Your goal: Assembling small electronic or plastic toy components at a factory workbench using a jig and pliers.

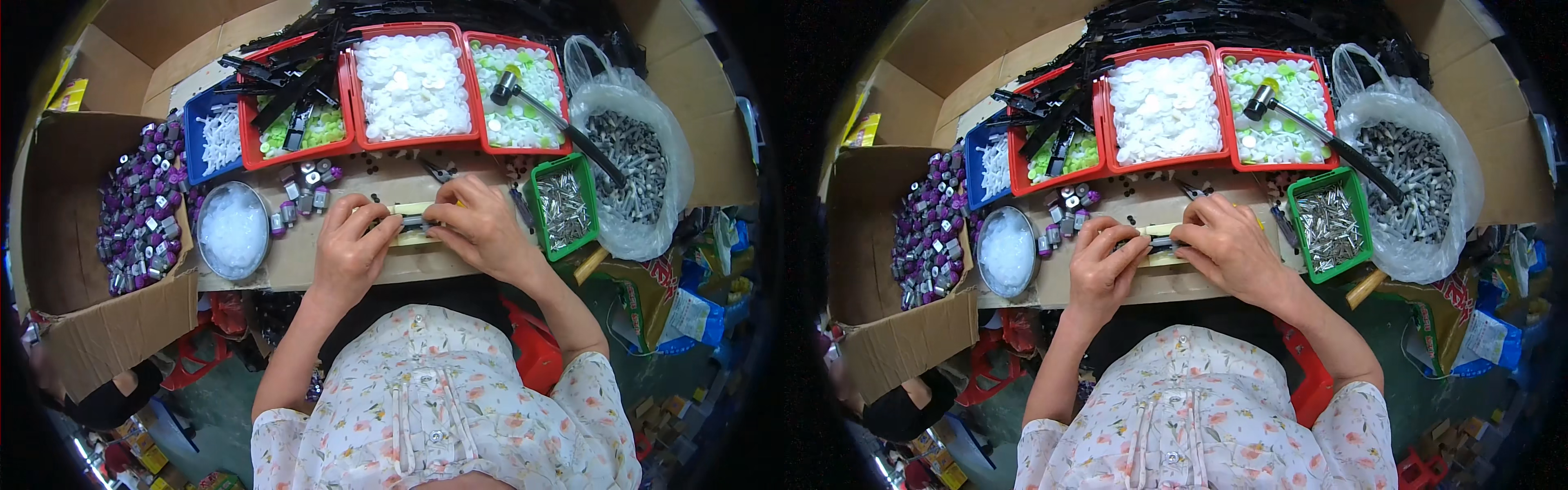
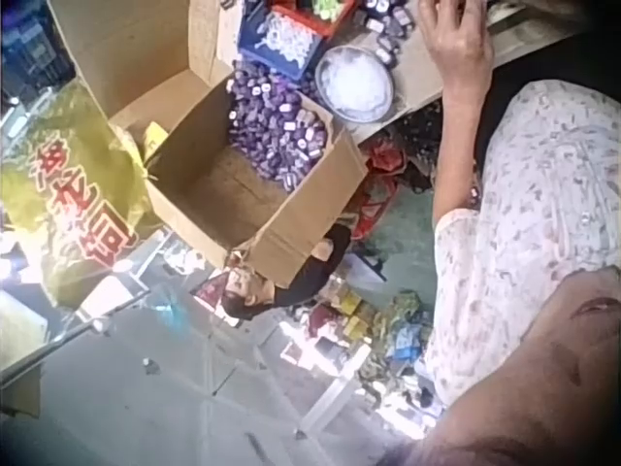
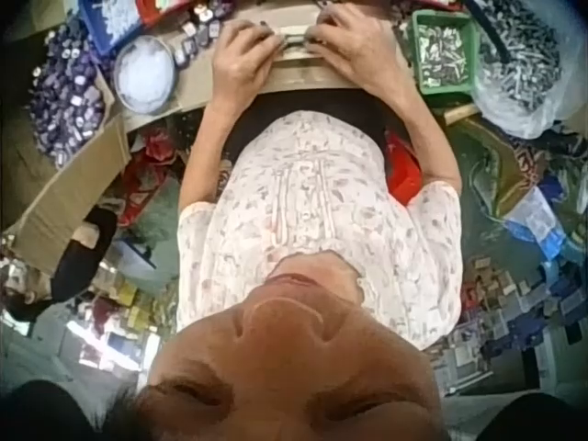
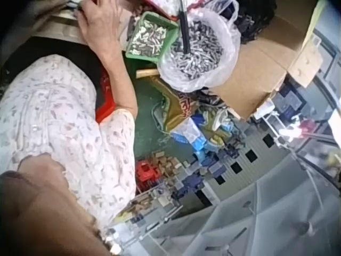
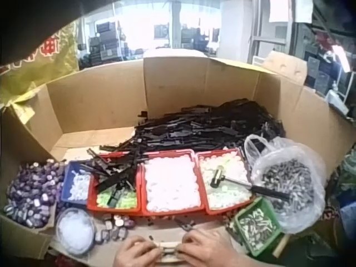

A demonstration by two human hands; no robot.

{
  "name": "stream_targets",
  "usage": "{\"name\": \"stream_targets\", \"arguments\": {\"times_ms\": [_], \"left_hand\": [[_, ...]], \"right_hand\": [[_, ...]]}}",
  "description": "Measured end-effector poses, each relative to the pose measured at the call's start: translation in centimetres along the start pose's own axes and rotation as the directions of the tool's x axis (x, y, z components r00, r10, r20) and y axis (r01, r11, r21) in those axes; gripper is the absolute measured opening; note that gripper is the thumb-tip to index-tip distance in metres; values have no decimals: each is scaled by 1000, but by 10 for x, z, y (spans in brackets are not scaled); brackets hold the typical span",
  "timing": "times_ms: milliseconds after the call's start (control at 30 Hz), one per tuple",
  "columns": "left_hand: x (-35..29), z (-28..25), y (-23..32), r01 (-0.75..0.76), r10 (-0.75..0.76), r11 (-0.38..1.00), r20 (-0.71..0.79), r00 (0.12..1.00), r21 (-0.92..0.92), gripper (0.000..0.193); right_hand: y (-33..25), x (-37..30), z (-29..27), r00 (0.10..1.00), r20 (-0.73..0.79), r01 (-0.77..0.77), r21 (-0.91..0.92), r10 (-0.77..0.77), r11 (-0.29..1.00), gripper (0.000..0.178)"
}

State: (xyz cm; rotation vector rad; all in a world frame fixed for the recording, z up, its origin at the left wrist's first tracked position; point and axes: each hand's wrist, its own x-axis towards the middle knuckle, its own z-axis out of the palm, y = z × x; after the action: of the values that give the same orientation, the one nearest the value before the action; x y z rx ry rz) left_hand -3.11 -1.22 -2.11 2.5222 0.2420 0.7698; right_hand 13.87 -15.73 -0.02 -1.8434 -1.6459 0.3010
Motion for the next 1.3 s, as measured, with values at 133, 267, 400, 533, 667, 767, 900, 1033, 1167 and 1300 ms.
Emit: {"name": "stream_targets", "arguments": {"times_ms": [133,267,400,533,667,767,900,1033,1167,1300], "left_hand": [[-2,1,-2,0,0,1000,-3,1000,-24,23],[-1,2,-2,1,-1,1000,-4,1000,-30,22],[3,4,-2,-23,23,999,-15,1000,-45,23],[1,-1,0,14,-15,998,-23,1000,-69,22],[2,-8,2,32,-33,998,-15,999,-62,25],[5,-10,5,59,-59,998,0,998,-33,24],[9,-11,6,73,-72,997,16,997,-12,23],[11,-14,3,42,-43,999,8,999,30,23],[11,-18,-2,55,-55,998,1,998,37,23],[15,-24,-3,76,-75,997,-39,996,22,22]], "right_hand": [[2,0,-1,1000,-3,2,-13,-2,1000,21],[5,1,-1,999,38,-4,4,4,1000,22],[9,0,-8,999,46,-8,68,5,998,26],[8,20,-52,999,-7,32,70,-31,997,29],[58,63,-116,973,-219,21,-214,-70,977,24],[134,103,-155,964,-267,-122,-506,-21,854,19],[185,143,-160,922,-133,-383,-448,364,808,29],[200,160,-148,881,-90,-433,-549,465,715,37],[207,178,-163,919,-119,-385,-466,375,797,37],[197,183,-176,897,-433,-250,-344,83,905,35]]}}
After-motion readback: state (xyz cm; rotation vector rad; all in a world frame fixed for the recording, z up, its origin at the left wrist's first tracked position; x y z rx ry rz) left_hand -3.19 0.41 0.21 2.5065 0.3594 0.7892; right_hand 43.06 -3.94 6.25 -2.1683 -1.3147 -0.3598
